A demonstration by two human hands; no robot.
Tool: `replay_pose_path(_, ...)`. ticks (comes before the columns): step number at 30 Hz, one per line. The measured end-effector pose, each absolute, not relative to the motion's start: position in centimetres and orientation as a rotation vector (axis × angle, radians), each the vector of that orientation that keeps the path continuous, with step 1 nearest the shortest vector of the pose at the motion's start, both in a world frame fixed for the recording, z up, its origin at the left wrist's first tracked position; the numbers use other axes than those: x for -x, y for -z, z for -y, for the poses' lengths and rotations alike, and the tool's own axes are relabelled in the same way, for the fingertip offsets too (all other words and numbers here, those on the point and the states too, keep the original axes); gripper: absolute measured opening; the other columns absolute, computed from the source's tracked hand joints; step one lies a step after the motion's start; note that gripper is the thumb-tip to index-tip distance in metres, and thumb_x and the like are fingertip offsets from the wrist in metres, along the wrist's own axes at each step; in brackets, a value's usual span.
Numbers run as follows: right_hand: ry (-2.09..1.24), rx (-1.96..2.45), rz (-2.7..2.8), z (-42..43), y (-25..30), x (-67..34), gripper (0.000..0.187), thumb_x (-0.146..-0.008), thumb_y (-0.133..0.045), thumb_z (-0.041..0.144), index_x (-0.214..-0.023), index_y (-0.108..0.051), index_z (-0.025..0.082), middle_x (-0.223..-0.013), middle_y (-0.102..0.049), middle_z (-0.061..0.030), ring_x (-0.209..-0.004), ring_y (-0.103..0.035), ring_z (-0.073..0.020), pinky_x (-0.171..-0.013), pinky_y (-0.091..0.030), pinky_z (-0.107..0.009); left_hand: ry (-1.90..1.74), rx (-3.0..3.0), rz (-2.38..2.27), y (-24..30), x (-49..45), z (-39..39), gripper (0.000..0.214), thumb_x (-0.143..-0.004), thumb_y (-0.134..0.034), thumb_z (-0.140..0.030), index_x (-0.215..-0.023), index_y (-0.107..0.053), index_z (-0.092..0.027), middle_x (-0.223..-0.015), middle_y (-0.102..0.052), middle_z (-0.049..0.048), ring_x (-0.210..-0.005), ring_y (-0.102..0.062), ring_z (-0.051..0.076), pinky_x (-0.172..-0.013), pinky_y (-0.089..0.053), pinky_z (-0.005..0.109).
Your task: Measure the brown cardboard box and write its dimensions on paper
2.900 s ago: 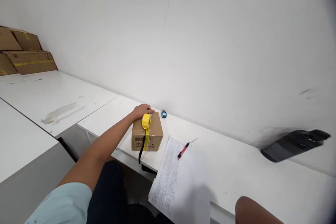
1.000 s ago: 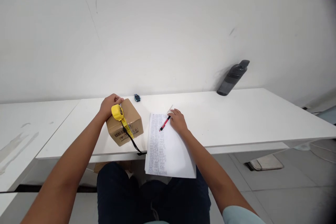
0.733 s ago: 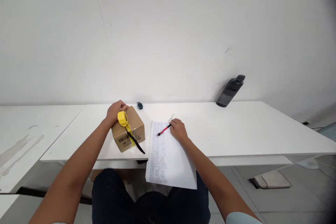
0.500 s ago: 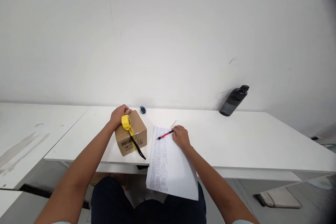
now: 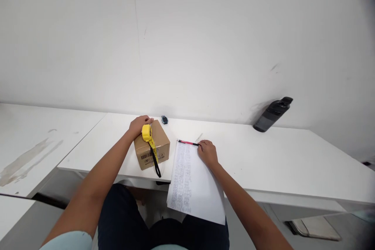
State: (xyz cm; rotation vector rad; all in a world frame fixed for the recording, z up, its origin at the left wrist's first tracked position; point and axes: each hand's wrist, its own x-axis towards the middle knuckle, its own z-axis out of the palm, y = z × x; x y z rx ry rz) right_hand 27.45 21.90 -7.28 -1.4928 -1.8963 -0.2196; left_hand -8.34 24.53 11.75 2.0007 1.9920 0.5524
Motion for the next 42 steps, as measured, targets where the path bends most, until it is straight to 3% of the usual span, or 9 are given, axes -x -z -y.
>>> replay_pose_path(15,0.201,1.576,1.809,-22.3,7.4,-28.0,0.028,-0.089,-0.045,0.018,-0.092,-0.073,0.015,-0.110,-0.069,-0.0137,-0.111,-0.057,-0.0276,-0.092,-0.048,-0.040,-0.617,-1.966,-1.909,-11.7,8.7,-24.7,0.043,-0.085,-0.047,-0.064,-0.083,-0.064,-0.024,-0.090,-0.074,0.0028,-0.081,-0.064,0.023,-0.064,-0.040,0.030)
replay_pose_path(34,0.048,1.612,1.780,-22.0,7.2,-28.2,0.029,-0.092,-0.041,0.020,-0.099,-0.069,0.017,-0.110,-0.067,-0.0124,-0.108,-0.055,-0.0276,-0.090,-0.046,-0.042,-0.659,-1.954,-1.860,-11.4,8.6,-25.0,0.041,-0.083,-0.050,-0.061,-0.078,-0.063,-0.023,-0.083,-0.071,0.0016,-0.076,-0.061,0.021,-0.062,-0.041,0.030)
replay_pose_path(42,0.018,1.643,1.742,-22.4,8.2,-29.0,0.047,-0.075,-0.040,0.000,-0.103,-0.072,0.019,-0.116,-0.065,-0.0105,-0.113,-0.053,-0.0262,-0.089,-0.048,-0.040,-0.667,-1.965,-1.865,-11.2,8.7,-25.2,0.040,-0.082,-0.052,-0.060,-0.076,-0.063,-0.023,-0.077,-0.069,0.0012,-0.074,-0.060,0.021,-0.062,-0.041,0.029)
